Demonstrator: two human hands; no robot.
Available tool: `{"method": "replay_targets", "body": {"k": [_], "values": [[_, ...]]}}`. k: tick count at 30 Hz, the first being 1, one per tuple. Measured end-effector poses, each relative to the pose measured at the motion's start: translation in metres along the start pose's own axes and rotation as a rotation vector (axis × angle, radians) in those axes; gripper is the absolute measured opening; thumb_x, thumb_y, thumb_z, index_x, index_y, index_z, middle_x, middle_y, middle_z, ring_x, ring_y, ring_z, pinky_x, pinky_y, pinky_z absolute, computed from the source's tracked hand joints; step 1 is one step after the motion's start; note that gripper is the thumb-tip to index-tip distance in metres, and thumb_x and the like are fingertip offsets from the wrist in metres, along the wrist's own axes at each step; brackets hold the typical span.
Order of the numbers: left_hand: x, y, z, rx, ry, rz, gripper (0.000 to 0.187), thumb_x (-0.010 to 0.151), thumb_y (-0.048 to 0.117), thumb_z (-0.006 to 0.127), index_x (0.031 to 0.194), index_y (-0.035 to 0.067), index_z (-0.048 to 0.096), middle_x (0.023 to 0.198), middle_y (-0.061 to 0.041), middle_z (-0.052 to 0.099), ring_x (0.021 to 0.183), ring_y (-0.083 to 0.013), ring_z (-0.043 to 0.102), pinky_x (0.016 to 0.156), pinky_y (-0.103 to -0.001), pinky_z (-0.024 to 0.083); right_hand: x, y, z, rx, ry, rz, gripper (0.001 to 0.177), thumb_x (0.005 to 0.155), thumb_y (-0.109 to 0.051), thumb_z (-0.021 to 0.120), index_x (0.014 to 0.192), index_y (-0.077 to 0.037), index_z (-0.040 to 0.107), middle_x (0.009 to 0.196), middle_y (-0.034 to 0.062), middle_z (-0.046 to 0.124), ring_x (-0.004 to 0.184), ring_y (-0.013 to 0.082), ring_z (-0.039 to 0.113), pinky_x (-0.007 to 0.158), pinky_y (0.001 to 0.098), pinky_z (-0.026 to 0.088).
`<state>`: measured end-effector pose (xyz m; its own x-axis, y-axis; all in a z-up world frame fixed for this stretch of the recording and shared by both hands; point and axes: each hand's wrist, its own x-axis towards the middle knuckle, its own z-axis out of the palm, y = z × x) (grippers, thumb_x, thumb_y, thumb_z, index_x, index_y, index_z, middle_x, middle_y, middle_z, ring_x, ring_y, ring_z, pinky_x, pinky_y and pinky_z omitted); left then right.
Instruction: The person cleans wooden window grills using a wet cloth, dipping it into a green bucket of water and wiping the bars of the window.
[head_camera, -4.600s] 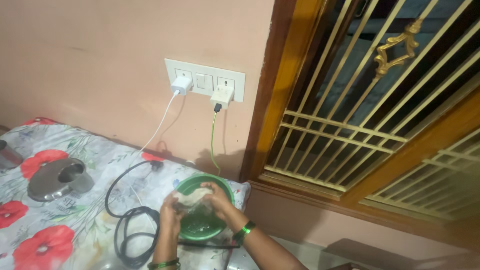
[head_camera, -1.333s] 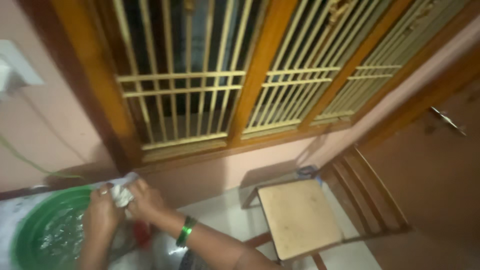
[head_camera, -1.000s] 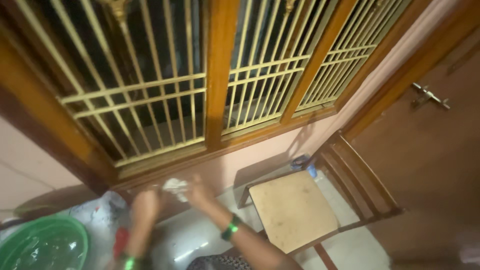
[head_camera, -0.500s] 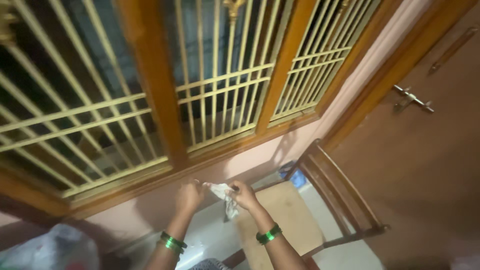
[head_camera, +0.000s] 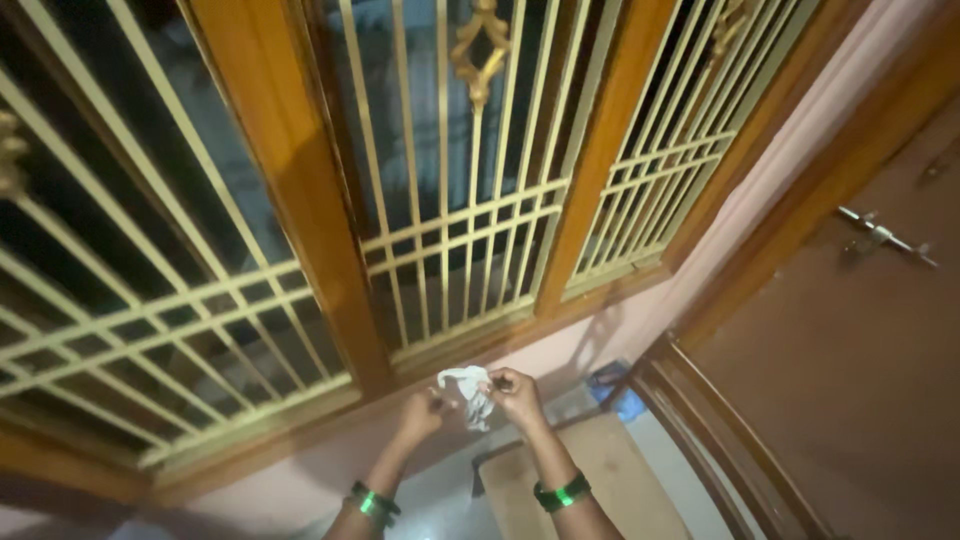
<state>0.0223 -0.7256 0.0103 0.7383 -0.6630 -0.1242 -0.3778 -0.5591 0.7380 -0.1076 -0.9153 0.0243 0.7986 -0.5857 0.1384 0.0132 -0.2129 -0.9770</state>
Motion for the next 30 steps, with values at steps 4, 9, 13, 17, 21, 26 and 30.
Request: {"method": "replay_targets", "body": {"k": [4,9,13,17,21,26,30], "values": [[0.032,-0.026,-0.026,-0.518,0.011,0.584,0.044,0.068,0.003,0.052,0.107,0.003,0.073,0.105,-0.019,0.08,0.106,-0.0346,0.074,0.09,-0.042,0.056,0.036,-0.012,0.005,0.206,0.023,0.113,0.023,0.083,-0.014,0.086,0.091,-0.003,0.068,0.08,0.0036,0.071,0.071,0.0116,0.063,0.064,0.0269,0.051],[0.053,-0.023,-0.02,0.067,-0.197,0.279,0.037,0.088,0.039,0.066,0.099,0.006,0.075,0.093,-0.019,0.075,0.09,-0.0354,0.073,0.081,-0.046,0.054,0.06,-0.011,0.027,0.198,-0.02,0.215,0.021,0.081,-0.009,0.083,0.091,-0.004,0.066,0.08,0.0052,0.071,0.072,0.013,0.066,0.064,0.0284,0.053],[0.068,-0.045,-0.036,0.033,-0.033,0.181,0.036,0.087,0.039,0.064,0.09,0.007,0.079,0.082,-0.018,0.074,0.077,-0.0323,0.075,0.071,-0.045,0.056,0.072,0.012,0.029,0.002,0.008,0.08,0.02,0.077,-0.004,0.08,0.09,-0.004,0.065,0.083,0.0065,0.072,0.079,0.0129,0.07,0.07,0.0288,0.058],[0.078,-0.061,-0.043,-0.152,0.002,0.037,0.034,0.088,0.039,0.067,0.094,0.007,0.076,0.08,-0.018,0.075,0.076,-0.032,0.071,0.071,-0.046,0.054,0.078,0.019,-0.031,-0.1,0.221,-0.041,0.024,0.072,0.004,0.072,0.094,-0.004,0.067,0.089,0.0058,0.074,0.083,0.0141,0.07,0.074,0.0292,0.057],[0.09,-0.059,-0.034,-0.37,0.092,0.344,0.031,0.092,0.033,0.064,0.105,0.007,0.075,0.092,-0.016,0.077,0.084,-0.0309,0.072,0.074,-0.045,0.054,0.066,0.014,-0.14,-0.468,0.538,-0.096,0.022,0.083,-0.006,0.058,0.09,-0.01,0.079,0.09,0.0049,0.081,0.083,0.0173,0.076,0.079,0.031,0.059],[0.099,-0.044,-0.025,0.034,0.142,0.344,0.032,0.096,0.038,0.065,0.109,0.011,0.074,0.101,-0.017,0.076,0.094,-0.0318,0.072,0.084,-0.043,0.055,0.011,-0.001,-0.263,-1.04,0.707,0.504,0.039,0.096,-0.035,0.064,0.129,-0.019,0.075,0.122,0.0117,0.076,0.11,0.0306,0.072,0.096,0.0416,0.057],[0.11,-0.035,-0.02,-0.1,0.094,0.067,0.052,0.084,0.041,0.073,0.13,0.016,0.067,0.111,-0.015,0.076,0.099,-0.0261,0.074,0.087,-0.039,0.058,-0.042,-0.02,-0.322,-1.33,0.627,0.843,0.048,0.092,-0.038,0.063,0.137,-0.021,0.063,0.136,0.0104,0.063,0.123,0.0325,0.062,0.102,0.0501,0.05]]}}
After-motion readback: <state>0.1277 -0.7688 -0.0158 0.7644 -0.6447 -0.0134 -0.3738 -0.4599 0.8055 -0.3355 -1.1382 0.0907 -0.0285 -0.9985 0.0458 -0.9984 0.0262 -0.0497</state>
